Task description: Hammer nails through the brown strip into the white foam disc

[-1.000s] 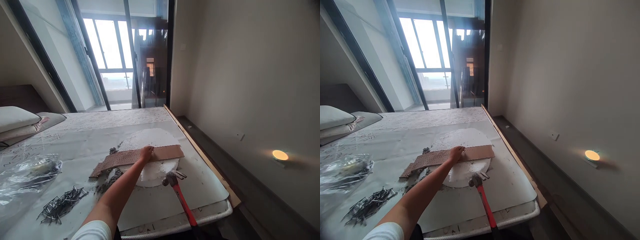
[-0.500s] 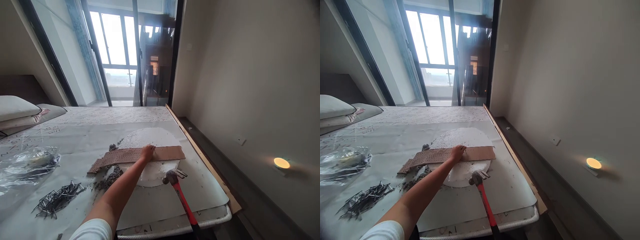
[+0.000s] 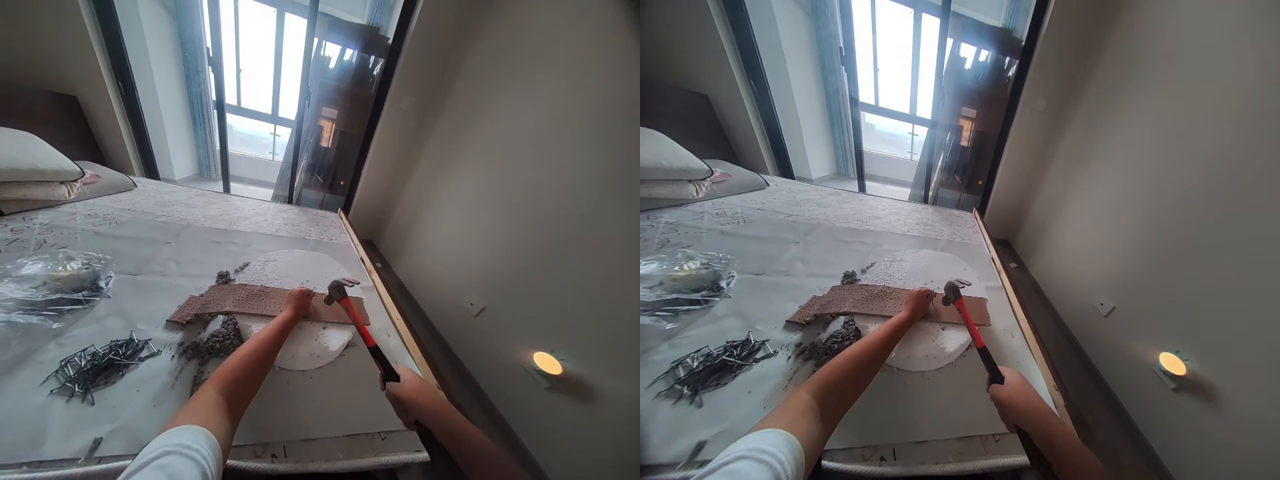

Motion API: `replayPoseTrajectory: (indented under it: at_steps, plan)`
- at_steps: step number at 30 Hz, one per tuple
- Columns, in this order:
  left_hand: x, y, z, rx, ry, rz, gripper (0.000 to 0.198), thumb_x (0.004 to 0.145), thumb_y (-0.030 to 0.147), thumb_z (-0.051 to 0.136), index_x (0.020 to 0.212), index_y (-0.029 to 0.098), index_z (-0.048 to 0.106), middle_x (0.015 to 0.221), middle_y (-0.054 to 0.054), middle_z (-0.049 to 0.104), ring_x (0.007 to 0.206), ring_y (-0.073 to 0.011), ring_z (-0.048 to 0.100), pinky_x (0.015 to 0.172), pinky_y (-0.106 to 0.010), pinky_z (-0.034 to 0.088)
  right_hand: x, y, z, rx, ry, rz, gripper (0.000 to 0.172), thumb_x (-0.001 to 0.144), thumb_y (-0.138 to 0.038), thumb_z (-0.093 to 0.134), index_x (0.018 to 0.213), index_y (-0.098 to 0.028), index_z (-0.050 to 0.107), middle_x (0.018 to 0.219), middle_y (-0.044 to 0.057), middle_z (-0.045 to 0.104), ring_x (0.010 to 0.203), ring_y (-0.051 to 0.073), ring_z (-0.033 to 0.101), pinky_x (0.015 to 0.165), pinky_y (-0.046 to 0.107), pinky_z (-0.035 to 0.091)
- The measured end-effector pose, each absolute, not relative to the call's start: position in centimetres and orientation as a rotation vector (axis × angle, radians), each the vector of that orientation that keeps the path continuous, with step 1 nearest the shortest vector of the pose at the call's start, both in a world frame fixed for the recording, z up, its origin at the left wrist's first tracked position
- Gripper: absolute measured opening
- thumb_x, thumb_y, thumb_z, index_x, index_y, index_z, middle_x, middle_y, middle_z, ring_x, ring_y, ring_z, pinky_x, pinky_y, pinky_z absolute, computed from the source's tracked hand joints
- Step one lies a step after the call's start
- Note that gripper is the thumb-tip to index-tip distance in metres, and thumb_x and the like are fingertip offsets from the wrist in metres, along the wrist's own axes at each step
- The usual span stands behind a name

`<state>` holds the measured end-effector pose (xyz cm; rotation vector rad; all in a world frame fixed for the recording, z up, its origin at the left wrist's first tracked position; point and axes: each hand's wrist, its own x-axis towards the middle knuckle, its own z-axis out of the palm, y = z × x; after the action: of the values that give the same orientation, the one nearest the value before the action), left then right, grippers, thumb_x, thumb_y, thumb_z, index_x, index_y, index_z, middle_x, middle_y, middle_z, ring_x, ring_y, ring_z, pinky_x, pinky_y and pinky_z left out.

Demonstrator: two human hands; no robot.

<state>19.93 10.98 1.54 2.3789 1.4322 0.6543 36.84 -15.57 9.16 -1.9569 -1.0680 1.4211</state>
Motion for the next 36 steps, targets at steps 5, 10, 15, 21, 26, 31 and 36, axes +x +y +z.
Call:
replayPoseTrajectory:
  at_steps: [5, 10, 15, 21, 26, 31, 36]
  plan:
    - [19.7, 10.6, 1.7, 2.387, 1.419, 0.685, 0.035, 0.088, 0.031, 0.042, 0.074, 0.014, 0.069, 0.079, -0.01, 0.067, 0.075, -0.0179, 0.057, 0.071, -0.029, 0.038, 36.1, -10.9, 13.0, -1.94, -1.09, 1.464, 0.021, 0.056, -0.008, 0.043, 0.067, -0.023, 0.034, 0.04, -0.011, 0.027, 0.032, 0.005, 0.02, 0.034, 0.019, 0.015]
    - [19.5, 10.4, 1.7, 2.378, 1.389, 0.712, 0.034, 0.087, 0.031, 0.044, 0.071, 0.013, 0.068, 0.08, -0.012, 0.067, 0.074, -0.019, 0.057, 0.071, -0.03, 0.038, 35.2, -9.4, 13.7, -1.904, -1.111, 1.385, 0.021, 0.059, -0.008, 0.043, 0.069, -0.023, 0.034, 0.039, -0.012, 0.027, 0.031, 0.005, 0.021, 0.032, 0.019, 0.015]
    - [19.4, 10.5, 1.5, 2.333, 1.393, 0.683, 0.032, 0.086, 0.031, 0.046, 0.071, 0.014, 0.068, 0.078, -0.012, 0.065, 0.076, -0.0198, 0.058, 0.071, -0.029, 0.037, 34.5, -9.1, 12.9, -2.028, -1.103, 1.451, 0.023, 0.055, -0.004, 0.04, 0.064, -0.023, 0.029, 0.037, -0.012, 0.026, 0.029, 0.005, 0.02, 0.031, 0.02, 0.015]
    - [19.5, 10.9, 0.8, 2.332, 1.376, 0.705, 0.033, 0.086, 0.031, 0.047, 0.068, 0.014, 0.067, 0.08, -0.012, 0.066, 0.075, -0.0192, 0.058, 0.073, -0.029, 0.038, 34.1, -8.7, 14.0, -1.974, -1.097, 1.307, 0.022, 0.059, -0.004, 0.041, 0.067, -0.023, 0.032, 0.038, -0.012, 0.026, 0.03, 0.006, 0.023, 0.031, 0.019, 0.018]
    - [19.4, 11.1, 0.2, 2.373, 1.401, 0.669, 0.034, 0.086, 0.031, 0.044, 0.076, 0.013, 0.07, 0.081, -0.012, 0.067, 0.076, -0.0201, 0.058, 0.073, -0.03, 0.039, 33.3, -8.7, 12.2, -2.101, -1.077, 1.371, 0.022, 0.058, -0.005, 0.042, 0.065, -0.023, 0.031, 0.037, -0.012, 0.026, 0.029, 0.005, 0.022, 0.031, 0.019, 0.018]
    - [19.4, 11.3, 0.0, 2.377, 1.4, 0.666, 0.035, 0.085, 0.033, 0.044, 0.072, 0.013, 0.07, 0.081, -0.012, 0.067, 0.075, -0.019, 0.058, 0.072, -0.029, 0.04, 33.7, -8.8, 12.5, -1.99, -1.079, 1.305, 0.019, 0.061, -0.008, 0.045, 0.068, -0.022, 0.034, 0.041, -0.012, 0.028, 0.031, 0.005, 0.022, 0.032, 0.019, 0.018]
    - [19.4, 11.3, 0.3, 2.352, 1.405, 0.656, 0.032, 0.083, 0.03, 0.046, 0.072, 0.012, 0.071, 0.081, -0.013, 0.068, 0.076, -0.0214, 0.059, 0.074, -0.032, 0.041, 33.3, -8.9, 11.4, -2.05, -1.085, 1.337, 0.021, 0.057, -0.006, 0.042, 0.065, -0.023, 0.032, 0.037, -0.011, 0.026, 0.028, 0.006, 0.023, 0.03, 0.02, 0.017]
